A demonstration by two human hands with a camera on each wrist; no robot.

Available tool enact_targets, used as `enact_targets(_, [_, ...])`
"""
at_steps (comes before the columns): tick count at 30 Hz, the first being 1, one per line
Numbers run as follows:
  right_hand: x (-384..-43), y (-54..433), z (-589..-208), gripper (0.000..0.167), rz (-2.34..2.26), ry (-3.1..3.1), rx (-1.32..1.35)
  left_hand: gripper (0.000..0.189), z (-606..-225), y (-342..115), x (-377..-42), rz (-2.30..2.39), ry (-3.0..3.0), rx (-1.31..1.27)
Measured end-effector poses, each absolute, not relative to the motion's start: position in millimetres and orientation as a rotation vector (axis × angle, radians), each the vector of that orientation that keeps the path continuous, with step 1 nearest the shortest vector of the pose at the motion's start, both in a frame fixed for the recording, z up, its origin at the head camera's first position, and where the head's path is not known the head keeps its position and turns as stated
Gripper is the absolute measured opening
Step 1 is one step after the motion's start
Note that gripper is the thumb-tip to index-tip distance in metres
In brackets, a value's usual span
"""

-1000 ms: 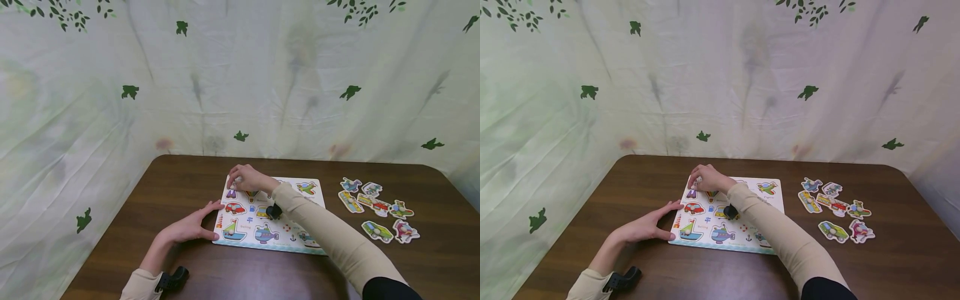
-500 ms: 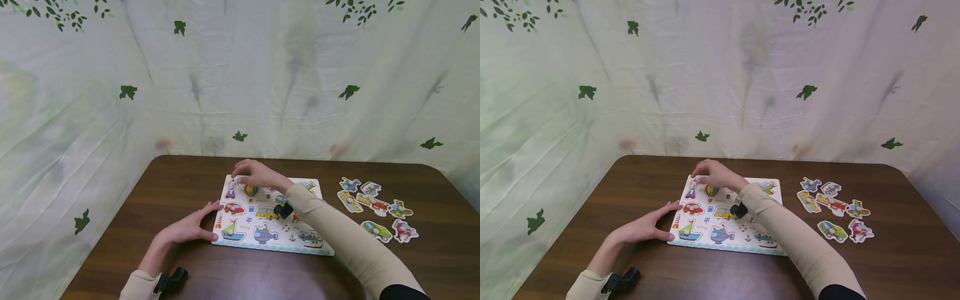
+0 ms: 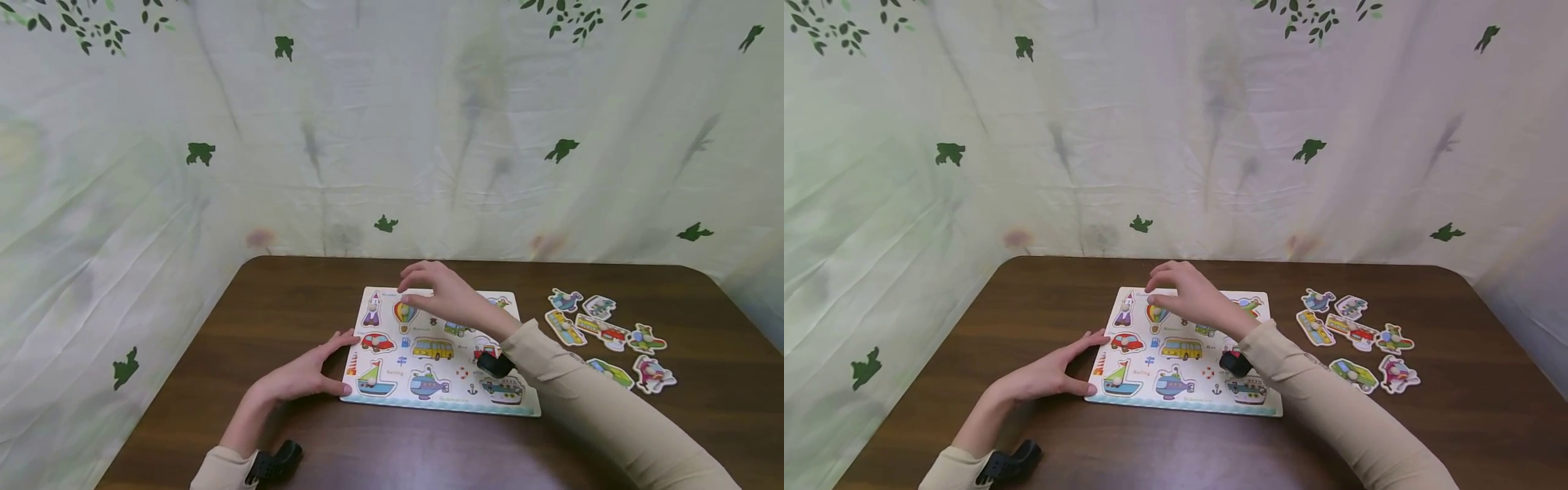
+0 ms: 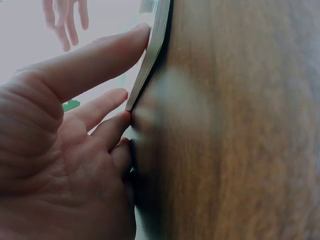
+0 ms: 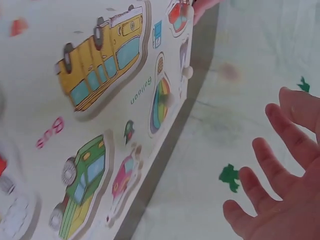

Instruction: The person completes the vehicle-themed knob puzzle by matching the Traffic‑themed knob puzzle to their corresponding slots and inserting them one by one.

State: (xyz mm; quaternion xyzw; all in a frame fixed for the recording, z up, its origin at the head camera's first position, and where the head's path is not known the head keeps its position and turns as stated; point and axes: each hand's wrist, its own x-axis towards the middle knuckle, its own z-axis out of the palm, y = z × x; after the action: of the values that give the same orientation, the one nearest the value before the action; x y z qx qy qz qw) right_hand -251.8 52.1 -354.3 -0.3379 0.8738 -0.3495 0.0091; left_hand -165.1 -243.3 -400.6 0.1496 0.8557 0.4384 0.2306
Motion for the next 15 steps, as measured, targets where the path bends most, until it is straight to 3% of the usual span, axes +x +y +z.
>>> enact_targets(15, [-211, 124, -348, 0.009, -1.171, 2.827, -0.871, 0.082, -404, -243, -168, 1.208, 2.354, 0.433])
